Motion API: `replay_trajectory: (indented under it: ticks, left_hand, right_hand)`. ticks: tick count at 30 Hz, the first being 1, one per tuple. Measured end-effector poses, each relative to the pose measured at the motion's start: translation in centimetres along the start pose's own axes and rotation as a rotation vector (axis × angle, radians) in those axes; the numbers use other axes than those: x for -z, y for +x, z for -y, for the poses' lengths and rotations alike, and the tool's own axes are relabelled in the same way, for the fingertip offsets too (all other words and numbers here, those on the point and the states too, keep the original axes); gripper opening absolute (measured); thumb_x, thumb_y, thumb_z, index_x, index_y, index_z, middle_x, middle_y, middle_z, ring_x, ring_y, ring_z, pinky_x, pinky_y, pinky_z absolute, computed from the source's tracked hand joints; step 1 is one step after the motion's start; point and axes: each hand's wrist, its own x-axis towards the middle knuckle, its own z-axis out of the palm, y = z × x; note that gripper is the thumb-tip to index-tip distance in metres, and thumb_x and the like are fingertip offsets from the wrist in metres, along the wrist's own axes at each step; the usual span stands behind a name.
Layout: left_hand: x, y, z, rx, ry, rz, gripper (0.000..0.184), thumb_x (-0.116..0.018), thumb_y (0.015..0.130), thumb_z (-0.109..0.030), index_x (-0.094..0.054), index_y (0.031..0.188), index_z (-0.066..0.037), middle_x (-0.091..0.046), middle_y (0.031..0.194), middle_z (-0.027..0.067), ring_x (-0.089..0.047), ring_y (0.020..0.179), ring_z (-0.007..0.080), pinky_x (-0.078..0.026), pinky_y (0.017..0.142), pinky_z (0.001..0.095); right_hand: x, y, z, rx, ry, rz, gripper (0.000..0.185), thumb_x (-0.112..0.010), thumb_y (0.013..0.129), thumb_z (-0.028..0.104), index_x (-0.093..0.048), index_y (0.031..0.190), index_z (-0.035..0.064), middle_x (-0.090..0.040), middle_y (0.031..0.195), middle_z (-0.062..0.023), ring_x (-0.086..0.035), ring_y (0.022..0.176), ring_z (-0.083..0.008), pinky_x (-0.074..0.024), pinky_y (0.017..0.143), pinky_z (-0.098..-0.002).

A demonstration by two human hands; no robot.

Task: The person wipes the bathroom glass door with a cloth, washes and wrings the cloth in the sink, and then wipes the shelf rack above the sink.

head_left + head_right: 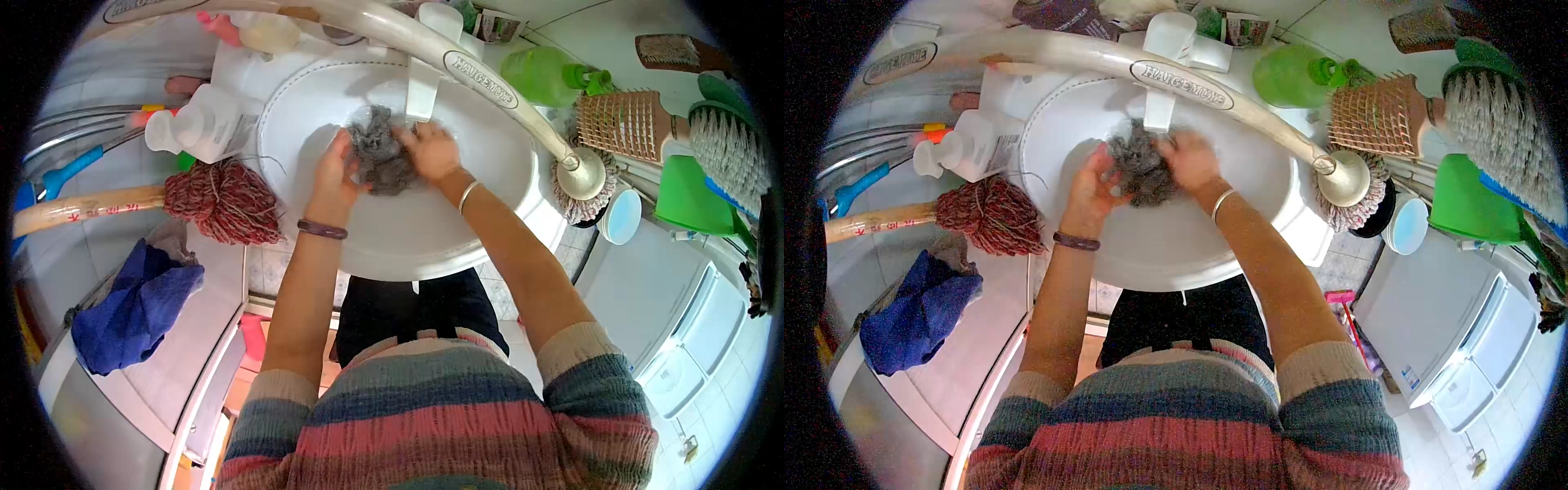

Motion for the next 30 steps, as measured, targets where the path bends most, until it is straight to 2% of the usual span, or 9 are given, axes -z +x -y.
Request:
replay_trajectory:
  ticks: [2,6,9,11,16,20,23,24,30]
  left_hand:
    - [0.4,0.0,0.0,-0.010,0.006,-0.021,0.056,-0.057,0.082,-0.044,-0.040,0.132,-0.026,-0.033,0.132,0.0043,-0.032,0.119,0.0299,-0.024,0.090,0.0687]
    - [-0.4,-0.1,0.1,0.045,0.006,0.072,0.056,-0.056,0.082,-0.046,-0.039,0.132,-0.026,-0.033,0.132,0.0044,-0.033,0.116,0.0306,-0.025,0.088,0.0716]
    - [-0.1,1.6,0.6,0.124,0.008,0.074,0.056,-0.050,0.085,-0.052,-0.038,0.133,-0.027,-0.033,0.131,0.0058,-0.033,0.119,0.0332,-0.025,0.086,0.0735]
    - [-2.0,0.1,0.2,0.137,-0.024,0.090,0.056,-0.048,0.085,-0.054,-0.040,0.132,-0.024,-0.033,0.133,0.0060,-0.031,0.120,0.0336,-0.026,0.085,0.0734]
    - [-2.8,-1.2,-0.8,0.114,-0.270,0.440,0.043,-0.042,0.091,-0.046,-0.053,0.117,-0.013,-0.059,0.095,0.0110,-0.059,0.084,0.0255,-0.046,0.085,0.0445]
    - [1.4,5.1,1.5,0.208,-0.452,0.907,0.032,-0.047,0.091,-0.038,-0.054,0.108,-0.012,-0.059,0.098,0.0085,-0.058,0.085,0.0220,-0.049,0.079,0.0398]
    - [-0.3,0.4,1.7,-0.151,-0.343,0.448,0.030,-0.046,0.092,-0.034,-0.053,0.108,-0.010,-0.058,0.101,0.0071,-0.057,0.089,0.0220,-0.049,0.080,0.0379]
    - [-0.7,0.7,1.8,-0.153,-0.318,0.394,0.030,-0.044,0.093,-0.032,-0.053,0.109,-0.009,-0.058,0.101,0.0072,-0.057,0.090,0.0212,-0.049,0.080,0.0372]
    - [-2.6,-0.2,1.7,-0.149,-0.177,0.093,0.035,-0.042,0.094,-0.030,-0.050,0.115,-0.004,-0.057,0.107,0.0068,-0.056,0.099,0.0199,-0.048,0.083,0.0332]
  right_hand:
    - [0.8,0.5,0.7,-0.249,0.029,-0.023,0.034,-0.047,0.082,0.013,-0.053,0.116,0.0176,-0.053,0.099,-0.0119,-0.054,0.087,-0.0297,-0.0471,0.077,-0.0405]
    - [0.1,-0.5,0.5,0.076,0.082,-0.008,0.030,-0.049,0.081,0.014,-0.056,0.111,0.0150,-0.058,0.097,-0.0099,-0.056,0.091,-0.0307,-0.0480,0.073,-0.0409]
    - [3.4,1.4,1.1,-0.436,0.390,0.276,0.041,-0.060,0.075,0.016,-0.056,0.116,0.0164,-0.061,0.096,-0.0133,-0.057,0.093,-0.0327,-0.0464,0.082,-0.0409]
    - [5.7,0.9,3.7,-0.247,0.634,-0.020,0.036,-0.059,0.076,0.011,-0.058,0.112,0.0127,-0.063,0.095,-0.0146,-0.057,0.093,-0.0322,-0.0457,0.084,-0.0401]
    - [12.1,-1.2,9.9,-0.051,0.829,-0.060,0.028,-0.062,0.073,0.006,-0.061,0.101,0.0096,-0.063,0.094,-0.0148,-0.056,0.089,-0.0315,-0.0428,0.080,-0.0379]
    - [11.2,-0.4,12.4,-0.111,0.974,-0.340,0.014,-0.062,0.077,0.010,-0.062,0.091,0.0073,-0.063,0.085,-0.0152,-0.058,0.084,-0.0323,-0.0441,0.075,-0.0391]
    - [6.5,0.9,12.0,-0.218,0.958,-0.343,0.013,-0.061,0.080,0.014,-0.060,0.090,0.0062,-0.062,0.078,-0.0147,-0.059,0.074,-0.0338,-0.0462,0.067,-0.0395]
    - [6.1,1.5,11.7,-0.207,0.934,-0.426,0.021,-0.057,0.083,0.025,-0.060,0.088,0.0051,-0.062,0.073,-0.0161,-0.059,0.066,-0.0373,-0.0466,0.058,-0.0433]
    - [0.3,4.3,4.3,-0.356,0.510,-0.042,0.019,-0.054,0.084,0.022,-0.060,0.090,0.0049,-0.061,0.080,-0.0161,-0.059,0.072,-0.0333,-0.0465,0.062,-0.0417]
